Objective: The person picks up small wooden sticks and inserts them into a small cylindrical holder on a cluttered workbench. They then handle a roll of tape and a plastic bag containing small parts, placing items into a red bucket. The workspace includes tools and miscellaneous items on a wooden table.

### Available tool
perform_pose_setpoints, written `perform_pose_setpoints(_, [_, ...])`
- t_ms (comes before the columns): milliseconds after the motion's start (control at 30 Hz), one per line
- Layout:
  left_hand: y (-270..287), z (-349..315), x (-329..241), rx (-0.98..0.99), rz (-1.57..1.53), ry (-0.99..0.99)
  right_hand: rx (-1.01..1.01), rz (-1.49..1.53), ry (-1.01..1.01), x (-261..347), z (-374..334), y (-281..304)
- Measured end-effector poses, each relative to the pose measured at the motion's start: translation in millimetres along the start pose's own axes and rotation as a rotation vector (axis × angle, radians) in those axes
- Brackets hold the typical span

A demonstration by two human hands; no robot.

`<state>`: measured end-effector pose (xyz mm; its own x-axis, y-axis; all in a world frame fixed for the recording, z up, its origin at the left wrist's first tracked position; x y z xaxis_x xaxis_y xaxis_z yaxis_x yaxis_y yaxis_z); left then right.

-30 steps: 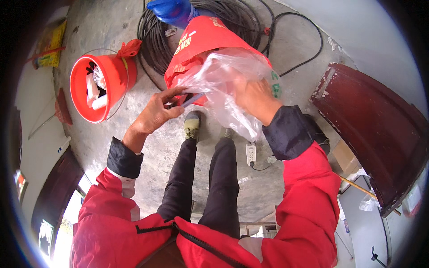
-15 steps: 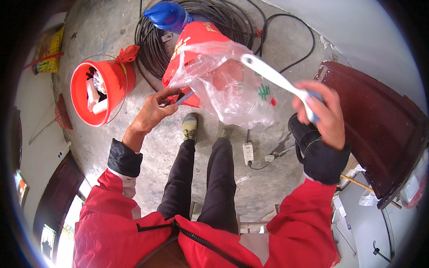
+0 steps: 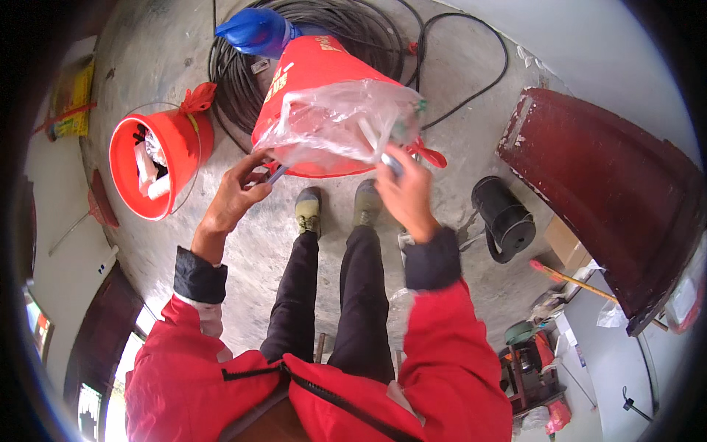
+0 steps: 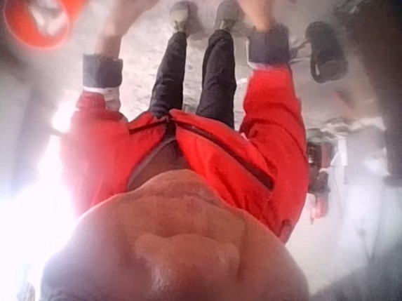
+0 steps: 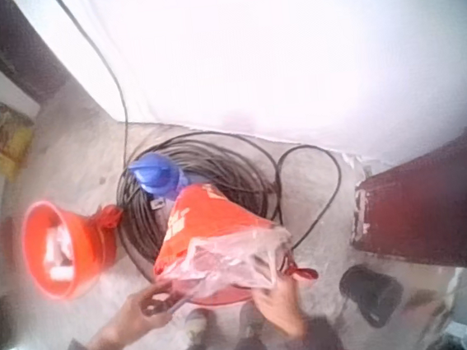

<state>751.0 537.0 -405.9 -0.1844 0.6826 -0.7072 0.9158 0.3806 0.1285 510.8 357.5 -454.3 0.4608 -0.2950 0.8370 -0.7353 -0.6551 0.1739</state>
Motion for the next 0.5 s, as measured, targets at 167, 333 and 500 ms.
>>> perform_pose_setpoints(167, [-2.5, -25.9, -6.3, 0.008, -0.047, 0.05, -0.107, -0.258, 0.712, -32.1, 120.6, -102.4])
perform_pose_setpoints(333, [-15.7, -29.6, 0.3, 0.07, -0.207, 0.1, 0.095, -0.353, 0.615, -75.1, 154.4, -131.9])
perform_pose_setpoints(500, [-42.6, 1.8, 14.8, 0.035, -0.338, 0.117, 0.0, -0.222, 0.242, -53.4, 87.5, -38.4])
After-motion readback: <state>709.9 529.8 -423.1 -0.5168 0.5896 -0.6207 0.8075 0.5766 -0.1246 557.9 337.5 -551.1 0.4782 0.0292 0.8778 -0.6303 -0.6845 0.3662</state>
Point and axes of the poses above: each hand's wrist, its own z-axis towards the middle knuckle, its own y-axis out of the back of the hand, x = y × z, the point moved 2 cm from there along z, towards the middle knuckle, and after that the axes turned 2 degrees about -x, right-handed, at the moved point
